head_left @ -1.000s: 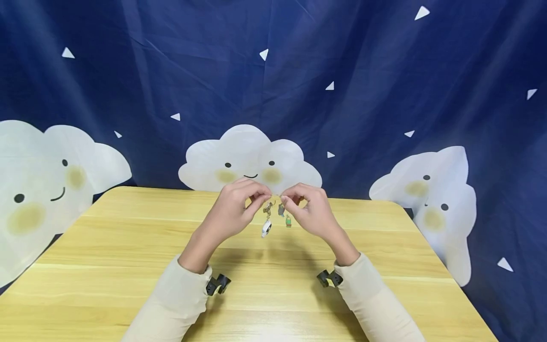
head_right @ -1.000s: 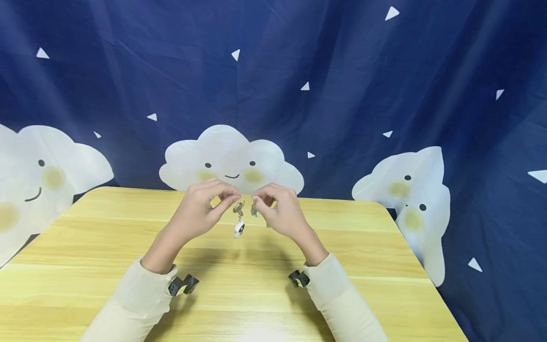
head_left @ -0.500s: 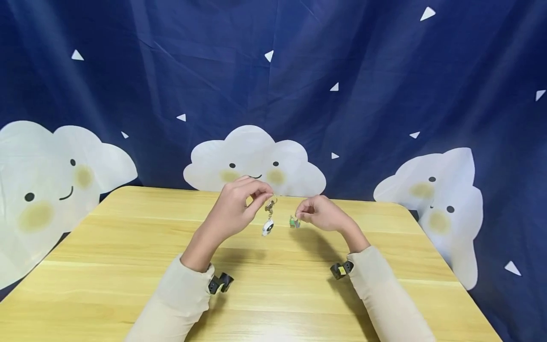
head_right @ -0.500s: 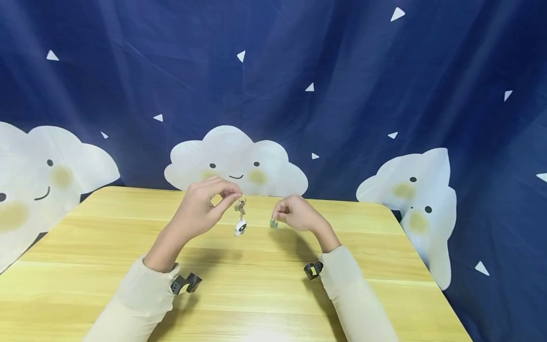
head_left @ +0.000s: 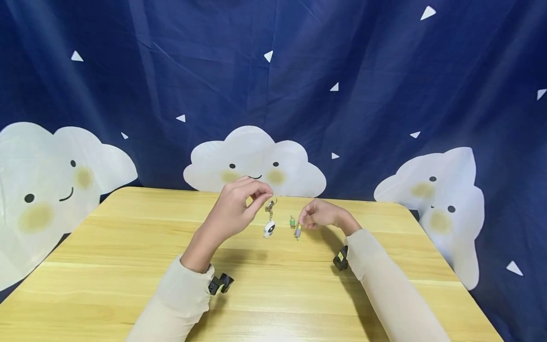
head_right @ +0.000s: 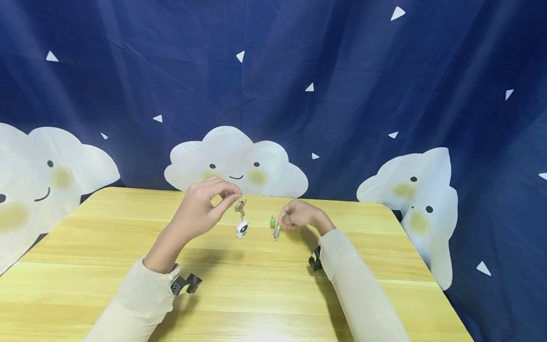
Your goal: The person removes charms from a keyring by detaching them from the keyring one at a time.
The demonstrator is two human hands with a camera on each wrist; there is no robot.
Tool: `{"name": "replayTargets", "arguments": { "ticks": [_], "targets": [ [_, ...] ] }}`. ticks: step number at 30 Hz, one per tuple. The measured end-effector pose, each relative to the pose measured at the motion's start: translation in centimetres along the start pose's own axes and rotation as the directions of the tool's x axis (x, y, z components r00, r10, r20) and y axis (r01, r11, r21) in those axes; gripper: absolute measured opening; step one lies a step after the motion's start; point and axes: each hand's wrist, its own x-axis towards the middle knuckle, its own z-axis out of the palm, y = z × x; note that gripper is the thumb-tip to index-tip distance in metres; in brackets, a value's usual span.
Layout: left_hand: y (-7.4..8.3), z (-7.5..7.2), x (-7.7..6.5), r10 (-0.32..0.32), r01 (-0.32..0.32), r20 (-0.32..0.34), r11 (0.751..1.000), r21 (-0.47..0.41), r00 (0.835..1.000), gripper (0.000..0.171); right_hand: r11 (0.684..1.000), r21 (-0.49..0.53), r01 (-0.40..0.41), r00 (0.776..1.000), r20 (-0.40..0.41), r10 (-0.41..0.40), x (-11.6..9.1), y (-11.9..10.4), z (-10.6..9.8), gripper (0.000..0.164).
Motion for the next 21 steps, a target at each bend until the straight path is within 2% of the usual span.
{"name": "replayTargets", "arguments": {
  "ticks": [10,21],
  "targets": [
    [0.1,0.1,-0.1,-0.009,0.009,0.005,1.000,-0.004,1.000,0.004,0.991,-0.005,-0.132,0.987,-0.088,0.131,1.4,1.1,-0.2,0.011],
    [0.0,0.2,-0.1,-0.013,0.013,0.010,1.000,-0.002,1.000,0.005,0.984,-0.001,-0.178,0.973,-0.150,0.176,2.4,1.4,-0.6,0.014]
  ]
}}
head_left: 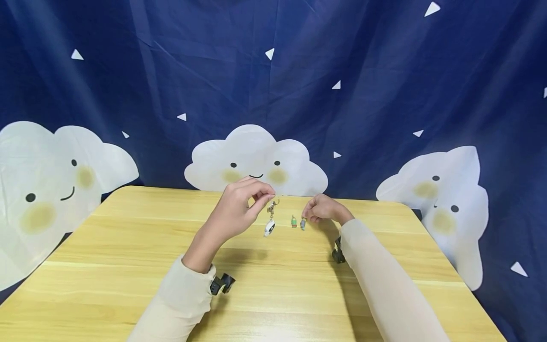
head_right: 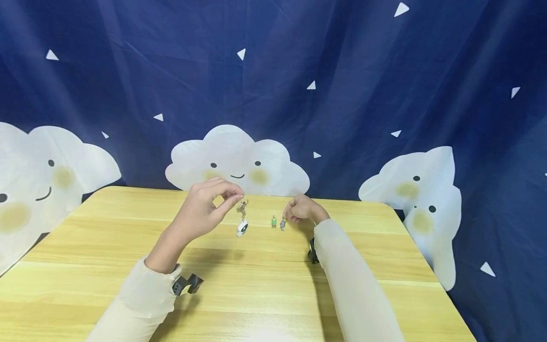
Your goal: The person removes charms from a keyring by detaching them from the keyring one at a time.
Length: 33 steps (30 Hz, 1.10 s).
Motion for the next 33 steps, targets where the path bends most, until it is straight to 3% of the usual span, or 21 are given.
{"name": "replayTargets", "arguments": {
  "ticks": [14,25,33],
  "targets": [
    [0.1,0.2,0.1,-0.010,0.010,0.019,1.000,0.003,1.000,0.006,0.999,-0.031,0.009,0.998,-0.066,-0.011,-1.2,-0.2,-1.2,0.013],
    [0.1,0.1,0.1,-0.024,0.024,0.024,1.000,0.008,0.999,0.006,0.977,-0.095,0.192,0.979,-0.055,-0.198,-2.9,-2.8,-2.1,0.014],
    [-0.1,0.1,0.0,-0.035,0.034,0.026,0.999,0.010,0.999,0.005,0.923,-0.220,0.317,0.943,-0.029,-0.331,-4.8,-5.8,-1.8,0.011]
  ]
}}
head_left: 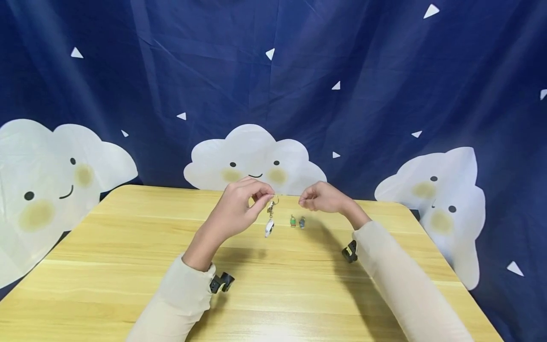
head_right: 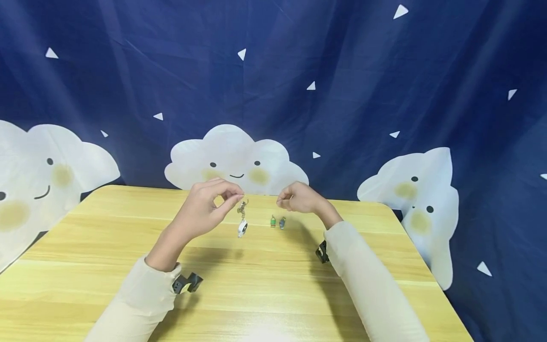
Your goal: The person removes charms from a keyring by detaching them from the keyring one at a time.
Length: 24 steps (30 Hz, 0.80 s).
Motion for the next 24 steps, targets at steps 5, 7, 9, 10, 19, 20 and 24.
{"name": "replayTargets", "arguments": {
  "ticks": [5,7,9,10,19,20,24],
  "targets": [
    [-0.2,-0.1,0.0,-0.002,0.002,0.000,1.000,0.000,1.000,0.005,0.995,-0.060,0.076,0.997,-0.005,-0.077,-0.6,-2.0,0.2,0.009],
    [-0.2,-0.1,0.0,-0.002,0.002,0.000,1.000,-0.003,1.000,0.004,0.992,-0.073,0.105,0.994,-0.009,-0.106,-0.9,-2.7,0.4,0.007],
    [-0.2,-0.1,0.0,-0.003,0.003,0.000,1.000,-0.005,1.000,0.004,0.986,-0.092,0.136,0.990,-0.017,-0.138,-1.1,-3.4,0.7,0.007],
    [-0.2,-0.2,0.0,-0.005,0.005,0.000,1.000,-0.006,1.000,0.004,0.983,-0.102,0.151,0.988,-0.021,-0.154,-1.2,-3.8,0.9,0.007],
    [-0.1,-0.2,-0.1,-0.005,0.005,-0.008,1.000,0.001,1.000,0.004,0.951,-0.154,0.267,0.955,-0.086,-0.282,-2.7,-6.2,2.6,0.009],
    [-0.1,-0.2,-0.1,-0.003,0.003,-0.010,1.000,0.001,1.000,0.004,0.947,-0.157,0.279,0.950,-0.101,-0.297,-2.8,-6.4,2.8,0.010],
    [0.0,-0.2,-0.1,0.007,-0.007,-0.017,1.000,0.001,1.000,0.004,0.927,-0.172,0.335,0.915,-0.175,-0.363,-3.5,-7.2,3.5,0.012]
  ]
}}
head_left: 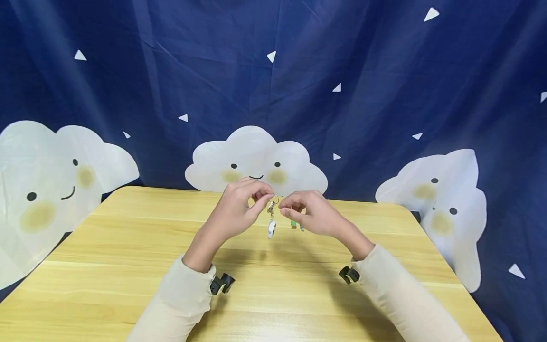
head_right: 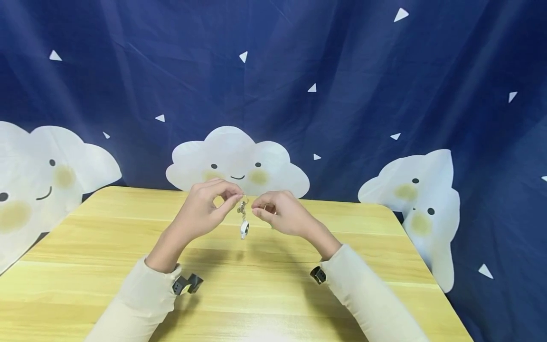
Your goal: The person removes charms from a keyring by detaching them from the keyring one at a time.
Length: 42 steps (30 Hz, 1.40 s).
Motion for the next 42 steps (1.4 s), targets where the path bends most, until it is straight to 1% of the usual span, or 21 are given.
{"name": "replayTargets", "arguments": {
  "ticks": [3,6,10,13,15,17,19,22,26,29,32,34,36,39,42],
  "targets": [
    [0.0,0.0,0.0,0.003,-0.003,-0.004,1.000,0.005,1.000,0.004,0.999,0.015,0.049,0.996,-0.073,-0.048,-0.3,-0.7,0.3,0.013],
    [0.0,0.0,0.0,0.002,-0.002,-0.004,1.000,0.007,1.000,0.004,0.995,0.033,0.094,0.984,-0.155,-0.088,-0.5,-1.5,0.5,0.013],
    [0.1,0.0,0.0,-0.008,0.008,0.005,1.000,0.011,1.000,0.004,0.990,0.044,0.131,0.954,-0.279,-0.114,-0.6,-2.2,0.9,0.010],
    [0.1,-0.1,0.0,-0.012,0.012,0.014,1.000,0.012,1.000,0.004,0.989,0.033,0.144,0.928,-0.350,-0.123,-0.4,-2.5,1.2,0.009],
    [0.2,-0.1,0.0,-0.012,0.012,0.017,1.000,0.012,1.000,0.004,0.990,0.023,0.142,0.919,-0.375,-0.123,-0.3,-2.6,1.5,0.007],
    [0.2,-0.1,0.0,-0.015,0.014,0.015,1.000,0.013,1.000,0.004,0.991,0.032,0.132,0.914,-0.391,-0.110,-0.1,-2.7,1.7,0.006],
    [0.2,-0.1,0.0,-0.020,0.020,0.008,1.000,0.013,1.000,0.003,0.991,0.060,0.122,0.910,-0.406,-0.087,-0.1,-2.8,2.0,0.006],
    [0.2,0.1,0.1,-0.036,0.037,-0.019,0.999,0.010,0.999,0.004,0.982,0.140,0.124,0.896,-0.441,-0.050,0.0,-3.0,2.4,0.006],
    [0.0,0.2,0.1,-0.083,0.083,-0.055,0.996,-0.014,0.995,0.009,0.949,0.261,0.174,0.868,-0.496,-0.023,0.1,-3.2,2.8,0.007],
    [0.0,0.3,0.1,-0.154,0.148,-0.060,0.985,-0.088,0.986,0.010,0.917,0.330,0.222,0.848,-0.530,-0.014,0.3,-3.4,3.1,0.008],
    [0.2,0.3,0.2,-0.228,0.214,-0.067,0.962,-0.171,0.971,0.010,0.897,0.368,0.244,0.837,-0.547,-0.004,0.3,-3.5,3.3,0.009],
    [0.4,0.2,0.2,-0.246,0.226,-0.085,0.954,-0.196,0.966,0.009,0.890,0.384,0.247,0.838,-0.546,0.003,0.3,-3.5,3.4,0.009],
    [0.4,0.2,0.3,-0.231,0.209,-0.106,0.959,-0.191,0.967,0.008,0.885,0.394,0.247,0.840,-0.543,0.007,0.3,-3.4,3.5,0.010],
    [0.3,0.1,0.3,-0.160,0.140,-0.137,0.979,-0.146,0.978,0.006,0.883,0.401,0.243,0.846,-0.533,0.010,0.3,-3.3,3.6,0.010],
    [0.3,0.0,0.3,-0.082,0.070,-0.152,0.994,-0.084,0.985,0.005,0.890,0.388,0.239,0.849,-0.528,0.002,0.3,-3.2,3.7,0.011]
  ]
}}
